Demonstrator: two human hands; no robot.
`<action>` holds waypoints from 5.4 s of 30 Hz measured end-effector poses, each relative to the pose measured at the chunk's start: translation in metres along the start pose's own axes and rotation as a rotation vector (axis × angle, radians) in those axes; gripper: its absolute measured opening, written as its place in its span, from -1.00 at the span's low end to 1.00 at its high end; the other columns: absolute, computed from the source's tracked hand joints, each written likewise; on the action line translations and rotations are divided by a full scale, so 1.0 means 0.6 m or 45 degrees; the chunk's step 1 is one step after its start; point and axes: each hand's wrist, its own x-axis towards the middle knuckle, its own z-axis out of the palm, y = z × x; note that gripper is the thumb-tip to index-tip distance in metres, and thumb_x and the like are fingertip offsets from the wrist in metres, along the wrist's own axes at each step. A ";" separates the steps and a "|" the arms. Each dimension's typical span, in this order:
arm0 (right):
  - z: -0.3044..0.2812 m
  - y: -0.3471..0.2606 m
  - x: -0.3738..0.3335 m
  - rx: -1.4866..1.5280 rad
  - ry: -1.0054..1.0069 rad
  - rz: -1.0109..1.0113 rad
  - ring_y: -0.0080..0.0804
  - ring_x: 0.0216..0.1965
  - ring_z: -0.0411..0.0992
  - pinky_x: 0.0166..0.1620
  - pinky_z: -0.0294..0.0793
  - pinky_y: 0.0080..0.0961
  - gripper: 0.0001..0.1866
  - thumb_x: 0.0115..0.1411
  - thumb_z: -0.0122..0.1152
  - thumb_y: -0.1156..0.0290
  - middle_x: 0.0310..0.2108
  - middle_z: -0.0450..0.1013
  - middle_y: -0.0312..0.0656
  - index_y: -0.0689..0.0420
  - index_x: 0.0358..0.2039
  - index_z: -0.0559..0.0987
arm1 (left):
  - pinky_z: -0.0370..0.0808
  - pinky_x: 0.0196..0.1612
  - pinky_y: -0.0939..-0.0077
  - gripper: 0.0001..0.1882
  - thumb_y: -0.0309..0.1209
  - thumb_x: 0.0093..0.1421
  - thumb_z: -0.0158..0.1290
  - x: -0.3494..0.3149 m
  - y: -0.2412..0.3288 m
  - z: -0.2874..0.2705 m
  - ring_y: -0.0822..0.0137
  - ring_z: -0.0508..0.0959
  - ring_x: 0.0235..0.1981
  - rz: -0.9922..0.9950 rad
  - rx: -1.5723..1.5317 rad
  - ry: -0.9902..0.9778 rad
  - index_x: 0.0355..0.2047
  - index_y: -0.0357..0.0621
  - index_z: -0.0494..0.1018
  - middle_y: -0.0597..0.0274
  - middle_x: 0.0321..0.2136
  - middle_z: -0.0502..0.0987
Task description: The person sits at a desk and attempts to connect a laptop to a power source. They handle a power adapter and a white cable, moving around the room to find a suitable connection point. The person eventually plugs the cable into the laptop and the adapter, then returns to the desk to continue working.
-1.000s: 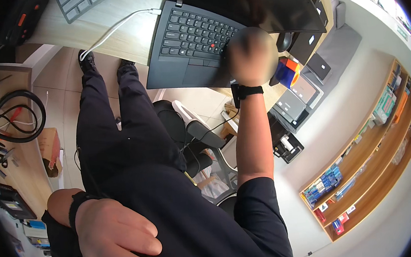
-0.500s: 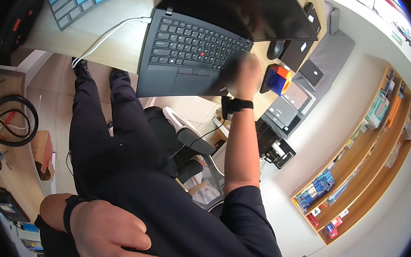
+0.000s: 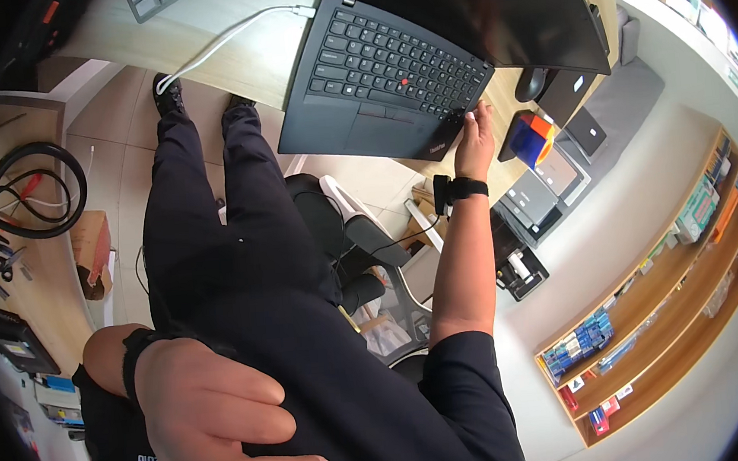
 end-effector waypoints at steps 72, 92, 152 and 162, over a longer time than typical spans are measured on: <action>-0.007 -0.015 0.015 0.303 -0.016 0.291 -0.30 0.40 0.17 0.44 0.01 -0.39 -0.43 0.42 0.05 0.29 0.39 0.23 -0.09 0.31 0.35 0.32 | 0.43 -0.42 0.16 -0.58 -0.18 0.29 0.14 -0.180 -0.107 -0.228 0.07 0.52 -0.54 -1.040 0.749 -0.476 -0.65 -0.11 0.41 0.15 -0.66 0.44; 0.002 -0.018 0.006 0.278 -0.009 0.205 -0.22 0.49 0.01 0.48 -0.09 -0.34 -0.44 0.44 0.02 0.25 0.44 0.15 0.00 0.31 0.34 0.34 | 0.42 -0.29 0.14 -0.84 -0.41 0.18 0.21 -0.175 -0.141 -0.265 -0.01 0.50 -0.36 -0.973 0.806 -0.379 -0.38 -0.17 0.45 0.10 -0.44 0.44; 0.078 -0.045 -0.050 -0.108 0.241 -0.268 0.05 0.55 -0.19 0.50 -0.26 -0.08 -0.14 0.42 -0.11 -0.18 0.51 -0.11 0.20 0.27 0.44 0.14 | 0.48 -0.14 0.19 -0.93 -0.61 0.13 0.08 0.054 -0.334 -0.208 -0.01 0.50 -0.19 -0.686 1.290 -0.755 -0.35 -0.26 0.47 0.07 -0.36 0.46; 0.080 -0.045 -0.046 -0.187 0.241 -0.251 -0.02 0.54 -0.16 0.51 -0.26 -0.12 -0.15 0.40 -0.11 -0.16 0.51 -0.07 0.11 0.28 0.43 0.16 | 0.51 -0.15 0.25 -0.84 -0.53 0.18 0.07 0.032 -0.304 -0.229 0.06 0.53 -0.20 -0.768 1.155 -0.687 -0.24 -0.28 0.56 0.10 -0.33 0.51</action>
